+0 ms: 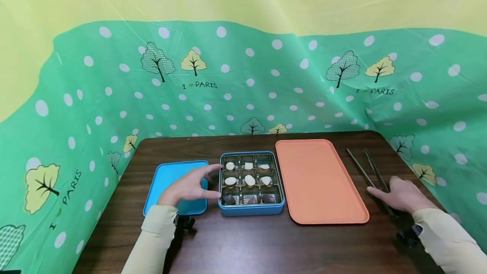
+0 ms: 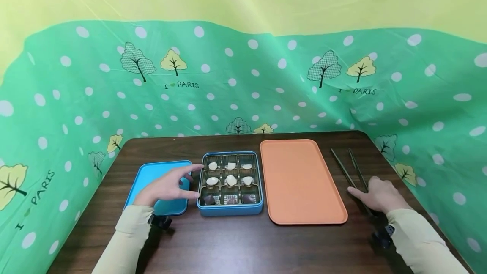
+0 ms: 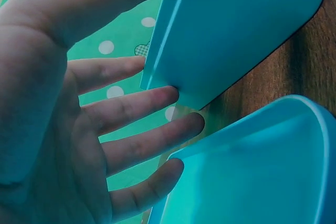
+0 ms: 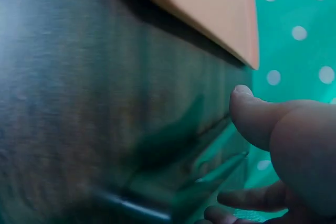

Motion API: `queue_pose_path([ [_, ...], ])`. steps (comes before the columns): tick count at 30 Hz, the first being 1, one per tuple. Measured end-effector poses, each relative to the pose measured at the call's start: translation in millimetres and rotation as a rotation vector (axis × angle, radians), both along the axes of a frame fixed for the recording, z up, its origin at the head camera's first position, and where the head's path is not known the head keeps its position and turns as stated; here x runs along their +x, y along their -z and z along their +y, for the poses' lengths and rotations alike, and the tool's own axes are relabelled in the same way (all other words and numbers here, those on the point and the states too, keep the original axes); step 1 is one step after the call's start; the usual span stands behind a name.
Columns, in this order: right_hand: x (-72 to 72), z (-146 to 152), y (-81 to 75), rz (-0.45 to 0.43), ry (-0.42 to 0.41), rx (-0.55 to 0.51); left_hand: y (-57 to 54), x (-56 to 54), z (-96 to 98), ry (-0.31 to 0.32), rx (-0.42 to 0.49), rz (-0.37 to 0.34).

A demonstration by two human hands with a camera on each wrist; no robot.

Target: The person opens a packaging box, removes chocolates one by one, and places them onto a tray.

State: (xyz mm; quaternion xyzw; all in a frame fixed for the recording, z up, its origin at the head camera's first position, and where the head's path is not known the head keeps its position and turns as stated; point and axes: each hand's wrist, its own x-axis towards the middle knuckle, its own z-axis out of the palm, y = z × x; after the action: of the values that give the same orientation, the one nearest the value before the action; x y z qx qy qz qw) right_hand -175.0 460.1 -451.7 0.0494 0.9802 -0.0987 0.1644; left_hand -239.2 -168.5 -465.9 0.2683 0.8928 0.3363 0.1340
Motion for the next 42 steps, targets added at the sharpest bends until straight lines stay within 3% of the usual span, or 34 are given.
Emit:
queue_pose_path([
  [7,1.1,-1,14.3,0.043,-0.001,0.036,-1.6,-0.1,-0.1,0.012,0.018,-0.016],
  [14,3.2,0,20.1,0.076,0.029,-0.009,-2.6,1.1,0.2,0.007,0.026,-0.034],
  [18,6.1,-1,19.5,0.077,0.054,-0.024,-2.1,0.9,1.2,0.004,0.016,-0.033],
  [25,13.0,-10,7.1,0.101,0.171,-0.036,-1.6,0.9,1.5,-0.015,0.007,-0.036],
  [31,16.1,-21,-8.1,0.257,0.120,-0.017,-2.0,-0.2,1.2,-0.011,0.010,-0.029],
  [42,12.8,-74,-35.6,0.660,-0.114,-0.047,-1.1,0.4,0.0,-0.011,0.017,-0.028],
])
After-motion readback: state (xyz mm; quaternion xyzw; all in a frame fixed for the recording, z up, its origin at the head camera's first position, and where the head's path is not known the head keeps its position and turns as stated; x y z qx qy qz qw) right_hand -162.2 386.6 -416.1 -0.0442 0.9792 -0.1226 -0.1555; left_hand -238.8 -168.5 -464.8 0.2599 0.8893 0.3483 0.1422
